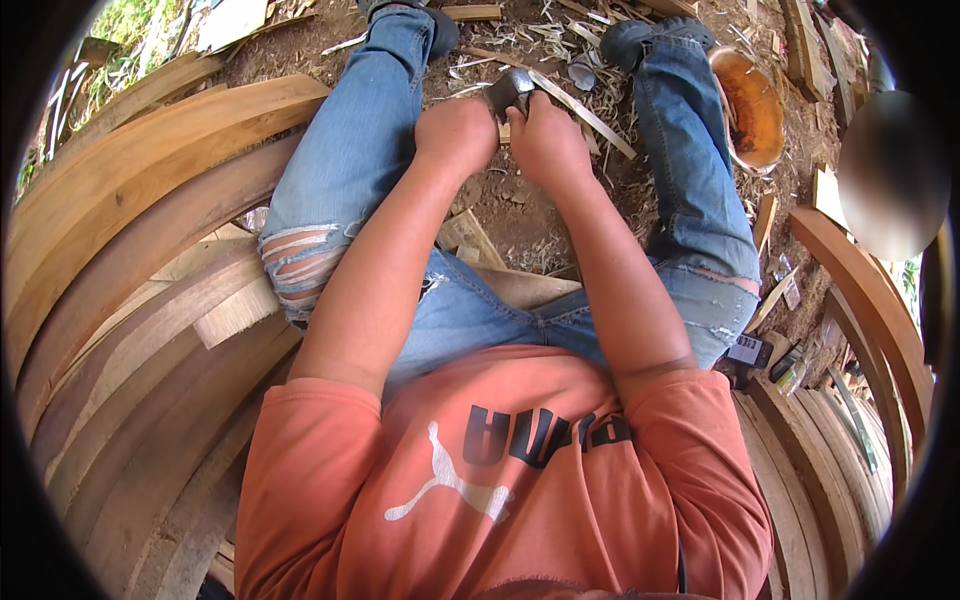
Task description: The person sits on the ground and repeatedly hammers nails into small wooden pieces using a hammer. The person adjusts the wood and hammer position multiple times while working.
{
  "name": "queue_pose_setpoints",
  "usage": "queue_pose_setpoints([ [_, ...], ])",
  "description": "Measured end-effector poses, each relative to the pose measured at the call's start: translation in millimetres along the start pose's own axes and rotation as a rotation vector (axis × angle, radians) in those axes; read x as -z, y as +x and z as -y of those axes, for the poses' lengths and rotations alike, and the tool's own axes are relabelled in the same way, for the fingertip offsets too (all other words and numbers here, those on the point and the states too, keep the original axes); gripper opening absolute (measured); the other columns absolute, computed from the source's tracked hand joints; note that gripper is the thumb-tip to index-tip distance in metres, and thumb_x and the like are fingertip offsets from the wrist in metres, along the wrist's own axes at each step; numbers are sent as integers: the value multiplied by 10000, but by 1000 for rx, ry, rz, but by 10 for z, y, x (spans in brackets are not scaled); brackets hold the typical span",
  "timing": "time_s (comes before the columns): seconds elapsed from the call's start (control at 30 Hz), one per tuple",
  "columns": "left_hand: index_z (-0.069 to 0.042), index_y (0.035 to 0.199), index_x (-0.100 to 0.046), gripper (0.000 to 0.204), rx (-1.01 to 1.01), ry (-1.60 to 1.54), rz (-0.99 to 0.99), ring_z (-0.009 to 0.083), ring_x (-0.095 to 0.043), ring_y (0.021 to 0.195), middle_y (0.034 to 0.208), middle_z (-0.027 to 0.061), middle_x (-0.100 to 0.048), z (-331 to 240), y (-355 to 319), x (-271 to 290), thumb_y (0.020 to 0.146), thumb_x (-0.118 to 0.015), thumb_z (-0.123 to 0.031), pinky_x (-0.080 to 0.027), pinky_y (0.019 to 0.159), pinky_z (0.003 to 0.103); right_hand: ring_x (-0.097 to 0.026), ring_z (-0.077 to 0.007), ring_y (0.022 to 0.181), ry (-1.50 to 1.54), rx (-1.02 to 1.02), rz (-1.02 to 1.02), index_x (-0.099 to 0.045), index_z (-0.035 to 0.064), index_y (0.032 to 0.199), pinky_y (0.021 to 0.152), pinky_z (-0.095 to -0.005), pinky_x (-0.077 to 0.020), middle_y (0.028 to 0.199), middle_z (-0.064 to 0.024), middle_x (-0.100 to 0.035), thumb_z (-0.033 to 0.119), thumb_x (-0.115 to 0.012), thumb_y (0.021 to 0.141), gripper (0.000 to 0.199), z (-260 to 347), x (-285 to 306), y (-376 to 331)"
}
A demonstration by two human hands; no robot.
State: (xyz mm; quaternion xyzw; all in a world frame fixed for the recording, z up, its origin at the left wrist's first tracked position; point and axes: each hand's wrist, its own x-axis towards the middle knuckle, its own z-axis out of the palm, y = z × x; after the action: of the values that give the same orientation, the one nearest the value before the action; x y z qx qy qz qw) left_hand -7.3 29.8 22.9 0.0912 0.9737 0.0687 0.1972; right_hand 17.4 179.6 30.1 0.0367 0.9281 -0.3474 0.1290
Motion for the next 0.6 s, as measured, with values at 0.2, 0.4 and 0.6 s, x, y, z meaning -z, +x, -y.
queue_pose_setpoints([
  [0.2, -39, 984, -776, 331, 62, -51, 52, 418, -742, 971, 994, 227, -767, -83, -39, 88, 1002, -556, -285, -587, 836, 524, -704, -473, 1031, 14, -117, 127, -570, -29, 1202, 902, -568, -538, 1076, -298, -726, 295, -548, 1068, 350, 56, -37, -8],
  [0.4, -6, 936, -774, 422, 163, -156, 2, 440, -732, 954, 1008, 251, -759, -40, -16, 51, 1037, -500, -310, -571, 846, 552, -709, -493, 941, 35, -49, -21, -578, -42, 1127, 838, -571, -547, 958, -307, -726, 281, -553, 1065, 330, -140, -89, -46],
  [0.6, 5, 936, -769, 429, 130, -138, -61, 446, -727, 944, 988, 250, -756, -86, -4, -40, 1033, -498, -314, -566, 847, 553, -711, -469, 1019, 60, -158, 112, -579, -28, 1186, 891, -567, -548, 1055, -299, -729, 308, -535, 1074, 357, -193, -220, -34],
])
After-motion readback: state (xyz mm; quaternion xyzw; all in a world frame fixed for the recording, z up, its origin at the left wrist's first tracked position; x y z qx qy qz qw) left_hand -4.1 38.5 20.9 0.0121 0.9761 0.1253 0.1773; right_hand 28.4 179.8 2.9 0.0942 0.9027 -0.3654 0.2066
